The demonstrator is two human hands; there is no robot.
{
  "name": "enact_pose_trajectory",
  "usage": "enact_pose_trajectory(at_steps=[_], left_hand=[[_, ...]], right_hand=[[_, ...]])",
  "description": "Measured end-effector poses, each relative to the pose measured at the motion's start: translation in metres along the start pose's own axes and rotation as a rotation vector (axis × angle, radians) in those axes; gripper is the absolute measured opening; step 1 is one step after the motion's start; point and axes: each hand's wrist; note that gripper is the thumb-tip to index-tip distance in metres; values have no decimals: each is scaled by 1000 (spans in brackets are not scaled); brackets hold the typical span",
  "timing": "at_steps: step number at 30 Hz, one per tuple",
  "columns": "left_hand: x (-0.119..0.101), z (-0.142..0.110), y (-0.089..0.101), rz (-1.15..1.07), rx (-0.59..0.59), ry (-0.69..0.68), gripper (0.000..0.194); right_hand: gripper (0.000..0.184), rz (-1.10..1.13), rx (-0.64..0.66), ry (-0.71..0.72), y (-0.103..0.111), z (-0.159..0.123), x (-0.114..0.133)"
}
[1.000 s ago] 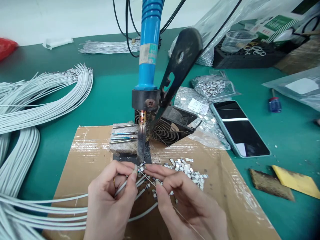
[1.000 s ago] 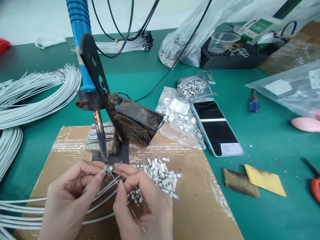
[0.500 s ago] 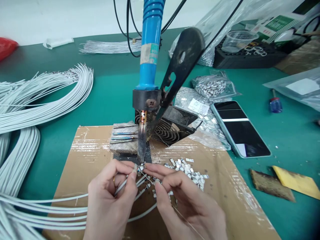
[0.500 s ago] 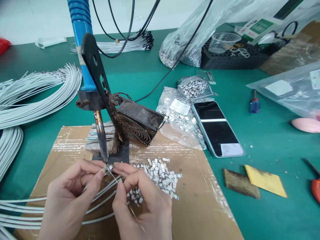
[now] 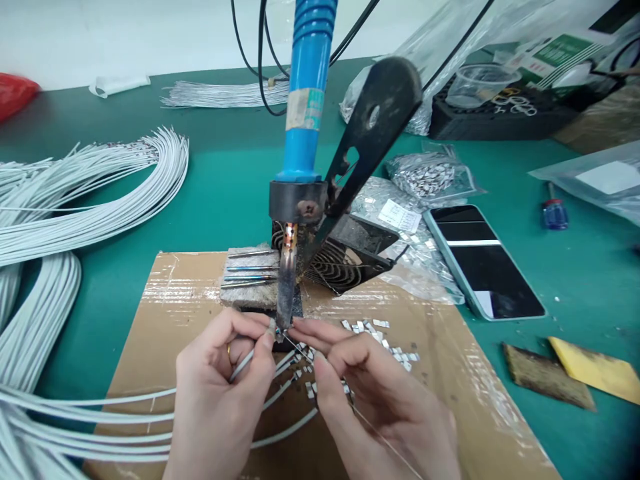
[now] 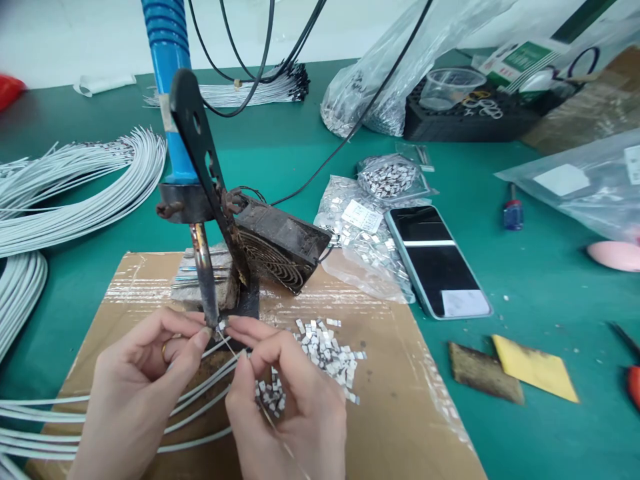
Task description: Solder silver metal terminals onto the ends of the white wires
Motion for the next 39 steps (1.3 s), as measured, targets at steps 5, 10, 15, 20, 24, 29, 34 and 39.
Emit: enact_pose_trajectory(at_steps=[5,10,15,20,24,29,34,39], left_hand=[[-1,-1,1,-16,-7,-15,12],[0,-2,2,0,15,-31,14],[1,-2,3,10,19,-47,15],[0,0,3,6,20,-50,15],[0,-1,4,15,23,-54,14],[0,-1,4,28,9,-65,14],[0,-1,3,34,13,-68,14],[-1,-2,5,18,-5,-77,16]], right_hand=[[25,3,11,59,4,2,-4],[22,-27,91,127,12,4,-10],[23,9,0,68,4,0,-6],[24,38,-38,42,-3,-3,-3],[24,15,-41,49,0,-3,-4],[23,14,18,96,5,-1,-5],[25,39,-68,75,-3,-1,-2],[23,38,-70,77,-5,-2,0]])
Point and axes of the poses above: each hand's wrist, its own z-axis towards the middle knuckle, its own y-axis out of the back of the hand, x = y × z, and after that the axes turned 5 degrees about y, right-handed
